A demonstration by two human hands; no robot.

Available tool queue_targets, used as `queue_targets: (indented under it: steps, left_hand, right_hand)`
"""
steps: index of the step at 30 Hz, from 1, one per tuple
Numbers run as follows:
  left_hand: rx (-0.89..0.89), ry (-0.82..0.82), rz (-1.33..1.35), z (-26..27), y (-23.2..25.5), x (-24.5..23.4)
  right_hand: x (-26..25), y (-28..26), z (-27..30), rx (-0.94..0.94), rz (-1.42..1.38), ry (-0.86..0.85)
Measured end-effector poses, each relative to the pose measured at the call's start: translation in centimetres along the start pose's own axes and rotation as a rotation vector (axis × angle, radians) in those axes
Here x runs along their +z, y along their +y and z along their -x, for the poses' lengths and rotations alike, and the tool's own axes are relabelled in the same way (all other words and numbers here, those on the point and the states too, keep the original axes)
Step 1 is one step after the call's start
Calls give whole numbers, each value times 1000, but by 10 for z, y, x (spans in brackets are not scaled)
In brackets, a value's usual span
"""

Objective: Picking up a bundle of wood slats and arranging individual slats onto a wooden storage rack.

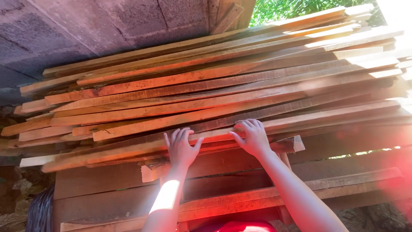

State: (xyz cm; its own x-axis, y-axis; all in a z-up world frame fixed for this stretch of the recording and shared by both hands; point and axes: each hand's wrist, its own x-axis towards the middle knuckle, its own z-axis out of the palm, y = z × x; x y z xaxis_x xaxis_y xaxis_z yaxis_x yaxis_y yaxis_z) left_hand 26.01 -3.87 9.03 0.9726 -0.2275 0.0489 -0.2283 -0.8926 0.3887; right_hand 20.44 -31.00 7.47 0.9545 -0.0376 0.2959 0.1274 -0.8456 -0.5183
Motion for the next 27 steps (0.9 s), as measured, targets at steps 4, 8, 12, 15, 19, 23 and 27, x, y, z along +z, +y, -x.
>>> queue_targets:
  steps: [4, 8, 12, 15, 19, 23, 27]
  left_hand:
    - [-29, -46, 33, -26, -2, 13]
    - [128, 144, 39, -70, -12, 42]
    - [167, 51, -226, -90, -12, 50]
    - [97, 8, -218, -93, -5, 39]
    - [-8, -123, -183, -109, 14, 4]
    - [23, -141, -205, -105, 9, 13]
    - [70, -112, -132, -79, -5, 26]
  right_hand:
    - [12, 17, -19, 17, -12, 63]
    - [16, 26, -58, 30, 213, 120]
    - [32, 37, -62, 51, 450, 69]
    - [21, 26, -65, 62, 509, 20]
    - [5, 15, -81, 109, 435, -48]
    - [0, 20, -83, 119, 465, -89]
    - [13, 45, -63, 13, 420, -74]
